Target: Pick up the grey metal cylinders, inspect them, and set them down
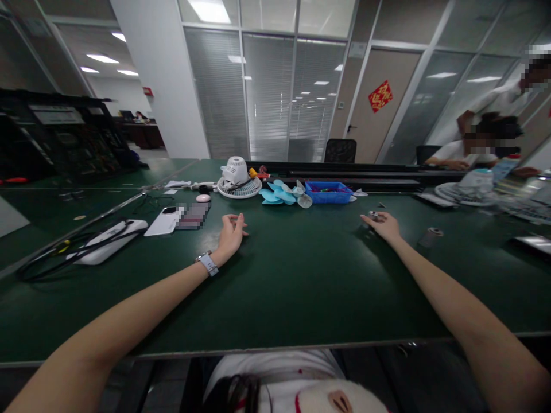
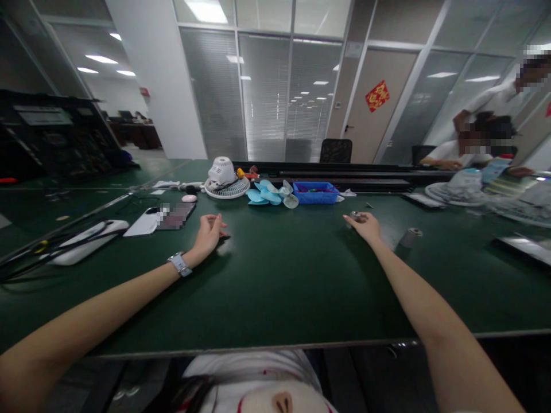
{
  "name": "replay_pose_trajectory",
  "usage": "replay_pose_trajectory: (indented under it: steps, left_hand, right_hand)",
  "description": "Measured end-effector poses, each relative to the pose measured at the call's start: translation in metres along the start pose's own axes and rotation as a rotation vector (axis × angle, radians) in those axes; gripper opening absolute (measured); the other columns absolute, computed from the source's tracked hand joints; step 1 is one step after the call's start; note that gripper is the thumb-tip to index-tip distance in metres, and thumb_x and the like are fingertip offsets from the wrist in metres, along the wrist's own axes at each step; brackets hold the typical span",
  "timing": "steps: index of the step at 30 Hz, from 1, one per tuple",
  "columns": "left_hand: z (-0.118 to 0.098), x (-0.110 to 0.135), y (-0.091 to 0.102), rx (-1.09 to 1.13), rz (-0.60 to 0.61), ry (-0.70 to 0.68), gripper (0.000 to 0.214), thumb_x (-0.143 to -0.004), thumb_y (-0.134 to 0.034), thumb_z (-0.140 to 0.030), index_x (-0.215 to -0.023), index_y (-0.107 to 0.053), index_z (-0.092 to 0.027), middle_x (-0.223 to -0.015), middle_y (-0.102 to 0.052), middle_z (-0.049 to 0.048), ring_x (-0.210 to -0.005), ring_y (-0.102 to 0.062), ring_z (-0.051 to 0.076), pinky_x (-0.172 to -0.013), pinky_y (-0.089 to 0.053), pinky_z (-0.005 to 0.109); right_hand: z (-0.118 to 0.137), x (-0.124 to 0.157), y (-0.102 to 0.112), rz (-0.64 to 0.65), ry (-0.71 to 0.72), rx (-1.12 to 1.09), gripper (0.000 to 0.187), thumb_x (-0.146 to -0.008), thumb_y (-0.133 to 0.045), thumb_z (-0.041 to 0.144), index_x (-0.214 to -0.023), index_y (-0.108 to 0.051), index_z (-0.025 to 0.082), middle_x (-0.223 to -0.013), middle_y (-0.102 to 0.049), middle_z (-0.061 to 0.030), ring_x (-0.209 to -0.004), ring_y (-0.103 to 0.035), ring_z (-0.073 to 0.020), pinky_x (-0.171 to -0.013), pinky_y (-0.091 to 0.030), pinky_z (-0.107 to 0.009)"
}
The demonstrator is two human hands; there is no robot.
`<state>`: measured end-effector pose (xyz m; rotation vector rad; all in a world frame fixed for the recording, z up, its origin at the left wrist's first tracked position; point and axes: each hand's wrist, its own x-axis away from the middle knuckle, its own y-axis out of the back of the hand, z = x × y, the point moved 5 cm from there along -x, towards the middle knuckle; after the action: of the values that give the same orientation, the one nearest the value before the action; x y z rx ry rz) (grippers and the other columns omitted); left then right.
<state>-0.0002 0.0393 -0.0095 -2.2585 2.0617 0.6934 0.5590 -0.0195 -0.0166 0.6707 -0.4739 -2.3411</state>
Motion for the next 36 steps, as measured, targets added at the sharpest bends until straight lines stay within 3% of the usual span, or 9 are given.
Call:
replay_pose_trajectory:
  steps: [4,14,18,20,23,25,27,31,36]
  left_hand:
    - [0.001,-0.001,0.0,0.011,-0.002,-0.005,0.043,-0.091,-0.044,-0.06,-0.107,-0.037,-0.021,-0.093,-0.066,0.0039,-0.06,-0.067,0.013,-0.061,-0.051,0.026]
    - [0.001,-0.001,-0.001,0.012,-0.003,0.004,0.036,-0.092,-0.046,-0.053,-0.106,-0.035,-0.021,-0.092,-0.064,0.0028,-0.057,-0.065,0.012,-0.059,-0.05,0.025]
    - [0.003,-0.002,-0.001,0.008,-0.025,0.023,0.032,-0.091,-0.05,-0.046,-0.106,-0.036,-0.021,-0.091,-0.063,0.0027,-0.06,-0.064,0.012,-0.061,-0.051,0.027]
    - [0.004,-0.003,0.0,0.001,-0.038,0.042,0.029,-0.089,-0.053,-0.041,-0.106,-0.039,-0.021,-0.091,-0.063,0.0028,-0.062,-0.064,0.012,-0.062,-0.051,0.027]
    - [0.002,-0.001,0.002,-0.014,-0.04,0.054,0.026,-0.085,-0.057,-0.033,-0.104,-0.046,-0.019,-0.093,-0.063,0.0036,-0.065,-0.064,0.013,-0.063,-0.05,0.027]
    - [-0.005,0.003,0.003,-0.022,-0.015,0.013,0.027,-0.081,-0.06,-0.03,-0.105,-0.052,-0.018,-0.093,-0.065,0.0039,-0.07,-0.064,0.015,-0.066,-0.05,0.027]
    - [-0.017,0.009,0.002,-0.038,0.043,-0.075,0.031,-0.08,-0.061,-0.03,-0.108,-0.056,-0.018,-0.094,-0.066,0.0042,-0.078,-0.064,0.016,-0.068,-0.05,0.028]
    - [-0.044,0.022,-0.011,-0.057,0.215,-0.223,0.036,-0.083,-0.06,-0.04,-0.112,-0.065,-0.019,-0.101,-0.07,0.0063,-0.09,-0.065,0.018,-0.077,-0.051,0.03]
    - [-0.063,0.025,-0.041,-0.055,0.38,-0.237,0.04,-0.083,-0.061,-0.048,-0.111,-0.071,-0.021,-0.104,-0.073,0.0079,-0.092,-0.067,0.021,-0.079,-0.052,0.031]
  right_hand:
    - [0.003,0.001,0.001,0.047,-0.024,0.032,0.062,-0.05,-0.085,0.052,-0.093,-0.066,0.013,-0.092,-0.073,-0.0131,-0.083,-0.069,-0.025,-0.081,-0.053,-0.039]
    - [0.013,0.01,0.004,-0.075,-0.022,0.146,0.048,-0.053,-0.082,0.05,-0.081,-0.064,0.016,-0.083,-0.072,-0.0114,-0.079,-0.068,-0.0258,-0.077,-0.053,-0.039]
    - [0.043,0.026,-0.003,-0.101,0.033,0.165,0.043,-0.059,-0.08,0.048,-0.084,-0.065,0.016,-0.084,-0.072,-0.0119,-0.079,-0.068,-0.0265,-0.077,-0.053,-0.04]
    - [0.074,0.046,-0.021,-0.021,0.126,0.079,0.044,-0.062,-0.079,0.049,-0.087,-0.066,0.016,-0.086,-0.073,-0.0111,-0.08,-0.068,-0.0254,-0.077,-0.054,-0.039]
    - [0.129,0.094,-0.068,0.288,0.286,-0.191,0.047,-0.064,-0.079,0.051,-0.094,-0.066,0.016,-0.09,-0.073,-0.0096,-0.08,-0.069,-0.0222,-0.075,-0.055,-0.035]
    - [0.161,0.132,-0.1,0.491,0.368,-0.296,0.049,-0.065,-0.079,0.051,-0.097,-0.067,0.017,-0.092,-0.074,-0.0091,-0.079,-0.07,-0.0208,-0.073,-0.056,-0.033]
    - [0.185,0.166,-0.125,0.596,0.431,-0.307,0.049,-0.065,-0.08,0.051,-0.098,-0.068,0.017,-0.091,-0.074,-0.0083,-0.078,-0.07,-0.02,-0.071,-0.056,-0.032]
    - [0.208,0.206,-0.152,0.678,0.479,-0.327,0.045,-0.066,-0.08,0.047,-0.097,-0.068,0.018,-0.088,-0.074,-0.0058,-0.076,-0.07,-0.0192,-0.07,-0.055,-0.031]
    - [0.208,0.215,-0.159,0.699,0.502,-0.352,0.038,-0.069,-0.077,0.046,-0.096,-0.066,0.021,-0.084,-0.073,-0.0024,-0.075,-0.068,-0.0189,-0.067,-0.052,-0.03]
